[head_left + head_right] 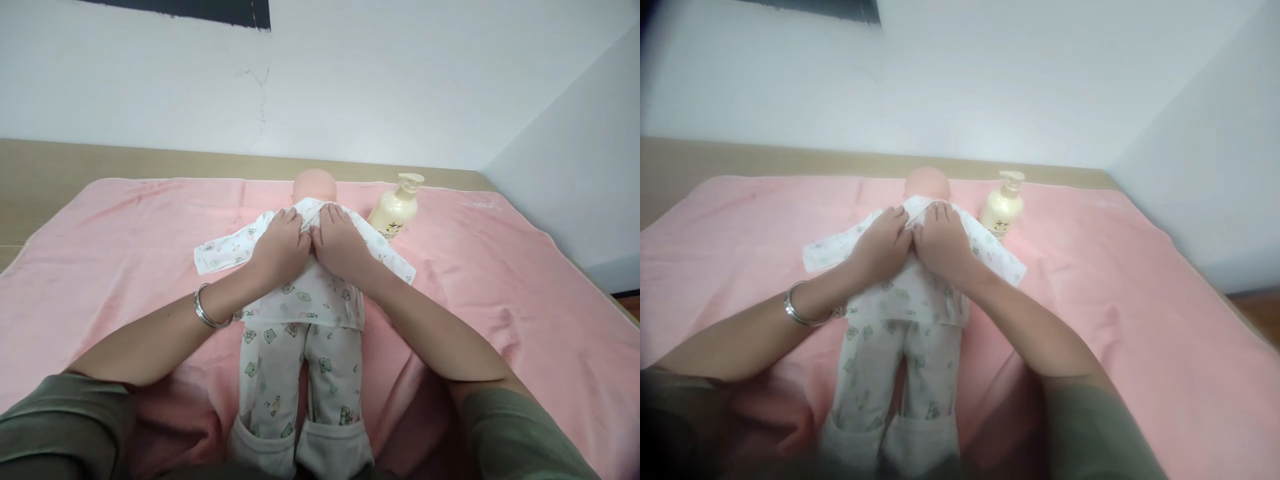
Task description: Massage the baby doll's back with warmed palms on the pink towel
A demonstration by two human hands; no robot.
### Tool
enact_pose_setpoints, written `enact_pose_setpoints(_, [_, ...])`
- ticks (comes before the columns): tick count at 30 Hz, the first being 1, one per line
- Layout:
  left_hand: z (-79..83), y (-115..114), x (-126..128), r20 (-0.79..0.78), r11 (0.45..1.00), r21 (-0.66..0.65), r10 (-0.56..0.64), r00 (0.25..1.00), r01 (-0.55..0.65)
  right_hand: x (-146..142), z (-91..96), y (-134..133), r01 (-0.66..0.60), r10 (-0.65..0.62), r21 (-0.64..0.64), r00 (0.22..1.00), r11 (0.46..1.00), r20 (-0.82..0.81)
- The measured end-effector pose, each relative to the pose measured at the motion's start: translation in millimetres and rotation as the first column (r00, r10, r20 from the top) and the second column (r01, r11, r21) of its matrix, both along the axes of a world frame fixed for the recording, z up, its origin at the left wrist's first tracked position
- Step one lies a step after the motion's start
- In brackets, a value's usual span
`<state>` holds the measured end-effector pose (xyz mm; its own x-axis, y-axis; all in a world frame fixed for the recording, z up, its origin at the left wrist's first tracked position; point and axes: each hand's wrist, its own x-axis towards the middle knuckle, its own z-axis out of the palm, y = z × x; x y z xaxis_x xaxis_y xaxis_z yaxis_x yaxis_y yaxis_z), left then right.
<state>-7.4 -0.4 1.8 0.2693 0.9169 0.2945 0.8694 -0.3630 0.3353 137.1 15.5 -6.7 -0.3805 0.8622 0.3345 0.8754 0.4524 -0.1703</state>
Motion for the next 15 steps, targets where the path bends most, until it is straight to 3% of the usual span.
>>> enact_pose_setpoints(6, [0.1, 30, -12, 0.115, 0.996, -0.092, 0.017, 0.993, -0.007, -9, 1.7, -34, -0.025, 0.020, 0.046, 0.994, 0.999, 0.107])
enact_pose_setpoints(10, [-9.4, 21, -6, 0.062, 1.000, 0.001, 0.030, 0.998, -0.030, 0, 4.6, -11, -0.070, 0.069, 0.018, 0.996, 0.997, 0.063])
enact_pose_setpoints(15, [-15.9, -1, 3, -0.033, 0.988, 0.151, -0.031, 0.999, 0.035, 6, 0.2, 16, 0.049, -0.050, -0.018, 0.998, 0.999, -0.025])
